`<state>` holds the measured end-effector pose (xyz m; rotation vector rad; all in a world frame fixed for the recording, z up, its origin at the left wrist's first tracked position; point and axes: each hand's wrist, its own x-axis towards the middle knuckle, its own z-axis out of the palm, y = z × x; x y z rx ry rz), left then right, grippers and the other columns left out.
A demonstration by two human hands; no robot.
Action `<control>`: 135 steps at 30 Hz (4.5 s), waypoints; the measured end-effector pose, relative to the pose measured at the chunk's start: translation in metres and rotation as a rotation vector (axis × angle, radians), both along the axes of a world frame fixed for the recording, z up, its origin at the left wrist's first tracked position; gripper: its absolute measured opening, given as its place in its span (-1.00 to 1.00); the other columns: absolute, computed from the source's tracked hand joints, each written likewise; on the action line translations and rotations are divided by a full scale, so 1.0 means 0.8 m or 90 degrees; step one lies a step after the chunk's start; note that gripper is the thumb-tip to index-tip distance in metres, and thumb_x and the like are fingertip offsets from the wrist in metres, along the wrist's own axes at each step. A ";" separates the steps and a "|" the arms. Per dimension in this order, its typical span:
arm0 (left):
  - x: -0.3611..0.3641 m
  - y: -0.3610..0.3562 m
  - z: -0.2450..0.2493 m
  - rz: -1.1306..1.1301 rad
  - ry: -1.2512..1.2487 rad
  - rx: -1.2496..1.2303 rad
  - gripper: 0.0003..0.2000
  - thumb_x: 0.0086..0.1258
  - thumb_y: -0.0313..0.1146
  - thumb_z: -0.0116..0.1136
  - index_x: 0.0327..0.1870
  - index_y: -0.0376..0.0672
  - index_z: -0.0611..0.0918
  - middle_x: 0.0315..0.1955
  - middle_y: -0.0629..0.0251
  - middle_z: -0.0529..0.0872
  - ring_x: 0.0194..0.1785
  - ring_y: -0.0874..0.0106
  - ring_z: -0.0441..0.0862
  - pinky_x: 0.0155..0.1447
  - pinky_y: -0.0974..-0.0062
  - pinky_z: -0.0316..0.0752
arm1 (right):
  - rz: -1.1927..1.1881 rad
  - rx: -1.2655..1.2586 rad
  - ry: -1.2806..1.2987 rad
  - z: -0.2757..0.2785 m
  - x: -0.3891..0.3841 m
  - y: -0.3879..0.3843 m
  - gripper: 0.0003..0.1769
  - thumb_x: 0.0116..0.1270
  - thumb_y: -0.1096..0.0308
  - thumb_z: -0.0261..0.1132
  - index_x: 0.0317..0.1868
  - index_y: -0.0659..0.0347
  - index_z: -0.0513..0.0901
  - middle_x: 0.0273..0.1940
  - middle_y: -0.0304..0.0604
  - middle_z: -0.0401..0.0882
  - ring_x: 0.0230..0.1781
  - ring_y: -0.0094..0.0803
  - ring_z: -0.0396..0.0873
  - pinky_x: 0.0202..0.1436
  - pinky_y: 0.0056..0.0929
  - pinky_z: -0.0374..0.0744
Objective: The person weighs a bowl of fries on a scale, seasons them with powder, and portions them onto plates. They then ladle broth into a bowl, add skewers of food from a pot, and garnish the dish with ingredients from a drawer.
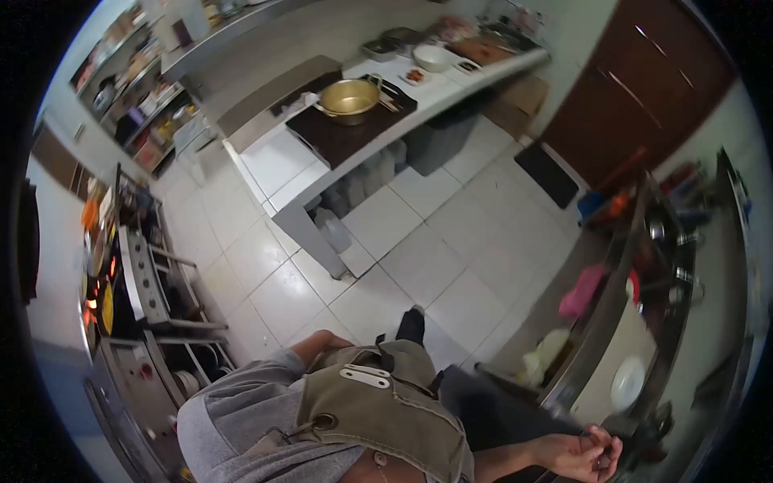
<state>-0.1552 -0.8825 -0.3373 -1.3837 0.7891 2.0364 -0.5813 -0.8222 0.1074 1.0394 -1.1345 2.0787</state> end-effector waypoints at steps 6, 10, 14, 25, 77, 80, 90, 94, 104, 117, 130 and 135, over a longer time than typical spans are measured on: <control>-0.004 -0.031 0.131 0.379 0.036 0.411 -0.16 0.10 0.24 0.09 0.33 -0.08 0.16 0.30 0.20 0.21 0.33 0.35 0.19 0.33 0.19 0.14 | 0.239 0.076 -0.059 0.035 -0.006 -0.231 -0.67 0.27 0.50 -0.03 0.03 0.34 0.16 -0.10 0.15 0.33 -0.53 -0.35 0.32 -0.41 -0.49 0.38; -0.004 0.000 0.055 0.460 0.178 0.231 -0.32 0.20 0.16 0.04 0.27 -0.06 0.27 0.22 0.19 0.35 0.25 0.35 0.33 0.28 0.20 0.26 | 0.358 0.078 -0.005 0.024 -0.001 -0.331 -0.64 0.24 0.52 -0.07 0.05 0.35 0.14 -0.15 0.13 0.35 -0.57 -0.37 0.32 -0.48 -0.52 0.37; -0.023 0.022 0.074 0.556 0.070 0.246 -0.49 0.18 0.13 0.08 0.03 -0.04 0.52 -0.11 0.33 0.65 -0.12 0.42 0.63 -0.03 0.31 0.55 | 0.474 0.196 -0.084 0.000 0.019 -0.410 -0.66 0.28 0.50 -0.09 0.06 0.32 0.14 -0.16 0.07 0.35 -0.54 -0.42 0.31 -0.51 -0.57 0.36; -0.098 0.163 0.100 0.825 0.081 0.183 -0.45 0.36 0.19 -0.29 0.12 -0.05 0.45 -0.06 0.39 0.62 -0.12 0.52 0.60 -0.11 0.60 0.54 | 0.704 0.306 -0.036 -0.033 0.121 -0.539 -0.66 0.27 0.51 -0.10 0.06 0.26 0.14 -0.14 0.02 0.36 -0.54 -0.48 0.27 -0.51 -0.56 0.35; -0.107 -0.603 0.209 0.003 0.069 -0.707 -0.51 0.32 -0.14 -0.06 0.17 -0.28 0.28 -0.04 -0.10 0.54 -0.03 0.07 0.53 0.01 0.28 0.40 | 0.866 0.746 -0.429 -0.233 0.174 -1.051 -0.63 0.34 0.44 -0.18 0.03 0.55 0.33 -0.23 0.12 0.57 -0.42 -0.22 0.63 -0.42 -0.42 0.60; -0.178 -0.705 0.190 0.213 0.202 -0.720 -0.63 0.35 -0.20 -0.14 0.04 -0.30 0.37 -0.13 0.02 0.58 -0.08 0.21 0.56 -0.03 0.37 0.41 | 0.881 0.775 -0.432 -0.219 0.070 -0.923 -0.61 0.34 0.42 -0.17 0.09 0.53 0.26 -0.23 0.13 0.55 -0.45 -0.18 0.62 -0.37 -0.36 0.65; -0.498 -0.813 0.282 0.100 0.618 -0.078 -0.34 0.34 0.12 -0.16 0.26 -0.28 0.23 0.18 0.14 0.36 0.23 0.26 0.34 0.27 0.26 0.23 | 0.398 0.902 -0.460 -0.124 -0.169 -0.605 -0.61 0.27 0.48 -0.19 0.08 0.48 0.22 -0.51 0.03 0.58 -0.57 -0.31 0.61 -0.47 -0.41 0.64; -0.634 -0.757 0.260 -0.039 0.639 -0.017 -0.30 0.26 0.07 -0.06 0.26 -0.33 0.19 0.20 0.04 0.32 0.26 0.18 0.30 0.28 0.19 0.23 | 0.331 0.897 -0.520 -0.127 -0.237 -0.537 -0.56 0.23 0.50 -0.21 0.13 0.49 0.19 -0.50 0.04 0.58 -0.58 -0.31 0.61 -0.46 -0.41 0.64; -0.897 -0.667 0.293 -0.232 0.557 0.159 -0.44 0.34 -0.05 -0.23 0.24 -0.30 0.24 0.14 0.04 0.40 0.17 0.16 0.39 0.21 0.22 0.32 | -0.268 0.646 -0.651 -0.122 -0.374 -0.289 -0.61 0.32 0.21 0.05 0.05 0.31 0.41 -0.33 -0.07 0.58 -0.41 -0.40 0.58 -0.26 -0.42 0.53; -1.057 -0.545 0.290 -0.104 0.542 0.110 -0.38 0.31 0.10 -0.27 0.25 -0.19 0.26 0.11 0.10 0.43 0.11 0.16 0.45 0.14 0.17 0.37 | -1.120 0.544 -0.612 -0.041 -0.568 0.129 -0.71 0.13 0.29 0.14 -0.22 0.31 0.60 -0.30 0.10 0.61 -0.23 -0.05 0.58 -0.09 -0.27 0.51; -1.139 -0.503 0.306 -0.074 0.493 0.028 -0.35 0.24 0.15 -0.16 0.27 -0.08 0.25 0.14 0.19 0.41 0.16 0.18 0.41 0.15 0.17 0.36 | -0.539 0.580 -1.077 -0.106 -0.756 0.171 -0.67 0.01 0.10 0.27 -0.42 0.23 0.60 -0.45 -0.19 0.57 -0.39 -0.30 0.55 -0.29 -0.31 0.50; -1.150 -0.499 0.298 -0.057 0.482 0.009 -0.35 0.23 0.15 -0.15 0.26 -0.08 0.25 0.14 0.19 0.41 0.16 0.19 0.41 0.15 0.17 0.37 | -0.437 0.146 -0.897 -0.108 -0.738 0.173 -0.79 0.09 0.37 0.19 -0.21 0.12 0.52 -0.23 -0.27 0.48 -0.22 -0.42 0.47 -0.15 -0.31 0.44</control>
